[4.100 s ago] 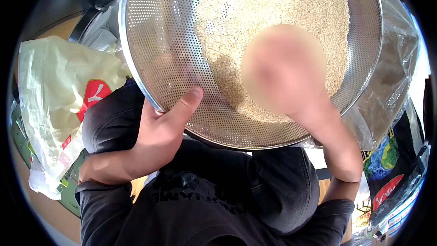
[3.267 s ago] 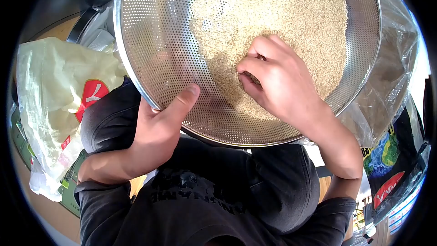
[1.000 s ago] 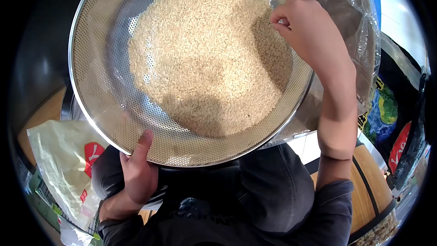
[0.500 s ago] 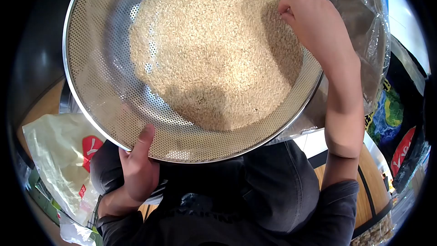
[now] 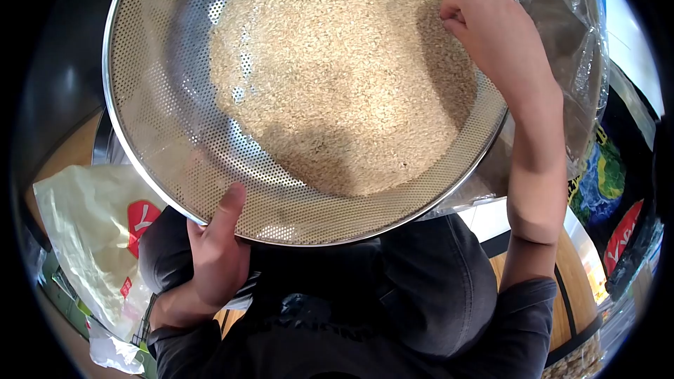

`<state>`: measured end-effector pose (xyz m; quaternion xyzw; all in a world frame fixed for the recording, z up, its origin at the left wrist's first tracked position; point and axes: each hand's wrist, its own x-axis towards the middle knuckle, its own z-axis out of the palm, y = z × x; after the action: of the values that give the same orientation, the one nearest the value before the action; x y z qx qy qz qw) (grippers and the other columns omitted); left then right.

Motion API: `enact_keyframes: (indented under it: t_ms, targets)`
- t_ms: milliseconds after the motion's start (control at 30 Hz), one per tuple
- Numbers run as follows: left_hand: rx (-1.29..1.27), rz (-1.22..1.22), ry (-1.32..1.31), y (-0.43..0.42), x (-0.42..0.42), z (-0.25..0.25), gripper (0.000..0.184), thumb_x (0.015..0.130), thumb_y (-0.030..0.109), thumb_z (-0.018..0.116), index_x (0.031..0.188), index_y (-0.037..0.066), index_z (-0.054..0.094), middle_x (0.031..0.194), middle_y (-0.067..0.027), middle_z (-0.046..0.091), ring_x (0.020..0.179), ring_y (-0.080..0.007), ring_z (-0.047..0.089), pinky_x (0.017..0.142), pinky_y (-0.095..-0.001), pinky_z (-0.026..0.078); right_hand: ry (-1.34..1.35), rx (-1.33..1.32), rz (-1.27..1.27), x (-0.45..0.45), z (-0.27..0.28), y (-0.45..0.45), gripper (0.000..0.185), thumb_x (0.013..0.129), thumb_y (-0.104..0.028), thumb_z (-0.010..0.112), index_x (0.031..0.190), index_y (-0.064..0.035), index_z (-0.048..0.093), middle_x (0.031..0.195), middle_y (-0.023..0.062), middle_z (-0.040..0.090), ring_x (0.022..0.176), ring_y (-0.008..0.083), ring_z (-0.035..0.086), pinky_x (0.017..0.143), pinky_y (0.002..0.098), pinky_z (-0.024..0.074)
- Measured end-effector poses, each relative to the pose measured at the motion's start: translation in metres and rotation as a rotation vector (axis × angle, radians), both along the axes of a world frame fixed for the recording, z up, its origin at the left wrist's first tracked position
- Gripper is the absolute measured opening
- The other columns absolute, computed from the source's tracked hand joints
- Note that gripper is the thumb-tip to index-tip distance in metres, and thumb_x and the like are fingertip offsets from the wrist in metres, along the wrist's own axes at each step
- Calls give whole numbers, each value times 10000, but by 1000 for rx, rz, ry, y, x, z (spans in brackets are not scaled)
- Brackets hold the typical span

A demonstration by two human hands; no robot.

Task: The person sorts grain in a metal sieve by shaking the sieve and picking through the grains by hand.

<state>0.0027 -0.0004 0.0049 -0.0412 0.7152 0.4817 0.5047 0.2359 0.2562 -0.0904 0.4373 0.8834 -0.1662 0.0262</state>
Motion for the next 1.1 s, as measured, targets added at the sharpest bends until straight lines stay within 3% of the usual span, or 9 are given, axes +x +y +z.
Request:
enact_keyframes:
  t_ms: [233,333,400,567,633,767,833,933,1100]
  targets:
    - [-4,-10,21,-2,-1,-2,433,978,29,646,1388,-11,516,1270,-105,641,1154,-231,621,1007,-371,476,145,-14,83,11,1,10,94,889,-70,699,971,-32,725,903,121,676,834,296,674,749,396,523]
    - [-16,-8,28,-5,-3,-3,432,973,27,647,1383,-11,519,1261,-108,645,1139,-233,628,1000,-374,480,231,-76,-55,19,27,13,130,926,-85,690,1033,-18,720,899,114,674,754,237,618,711,353,499]
    - [-37,-117,28,-6,-5,-3,517,993,127,628,1458,-3,442,1354,-138,573,1243,-275,574,1074,-425,459,232,6,-202,30,41,19,186,957,-120,686,1104,-7,710,906,110,676,719,195,563,697,321,480]
    - [-40,-98,7,-5,-5,-4,515,990,124,639,1448,-9,443,1355,-142,574,1236,-276,581,1062,-418,469,117,177,-325,62,35,30,286,995,-238,653,1158,-7,699,871,123,682,697,212,560,691,327,478]
    - [-50,-90,24,-6,-5,-5,521,988,127,646,1446,-15,442,1357,-144,574,1236,-277,582,1061,-415,469,50,314,-312,66,25,31,234,1000,-195,581,1052,-10,716,989,239,718,958,420,694,849,517,529]
    - [-51,-21,64,-4,-1,-7,456,1008,107,624,1415,-34,476,1345,-132,595,1236,-261,584,1055,-400,469,196,95,-313,59,25,31,313,1027,-273,550,1062,0,701,1016,255,707,988,457,667,849,518,515]
    - [48,-10,-54,-7,-5,-11,471,1028,68,603,1456,-19,427,1374,-123,575,1252,-222,555,1089,-362,413,196,-448,-478,40,32,30,353,1044,-312,523,1072,7,670,1007,268,701,1019,474,647,853,522,501]
    - [88,-7,-37,-8,-5,-24,475,1046,75,553,1481,-18,387,1404,-135,550,1265,-227,535,1108,-369,395,89,-46,-311,42,12,22,309,1040,-292,560,1108,1,629,967,266,689,935,481,643,804,481,498]
    - [135,104,-143,2,-9,-20,409,1043,79,472,1449,29,447,1348,-130,578,1274,-270,543,1102,-421,435,146,46,-347,32,66,-3,311,1028,-278,572,1115,18,614,1010,296,677,971,511,622,837,486,501]
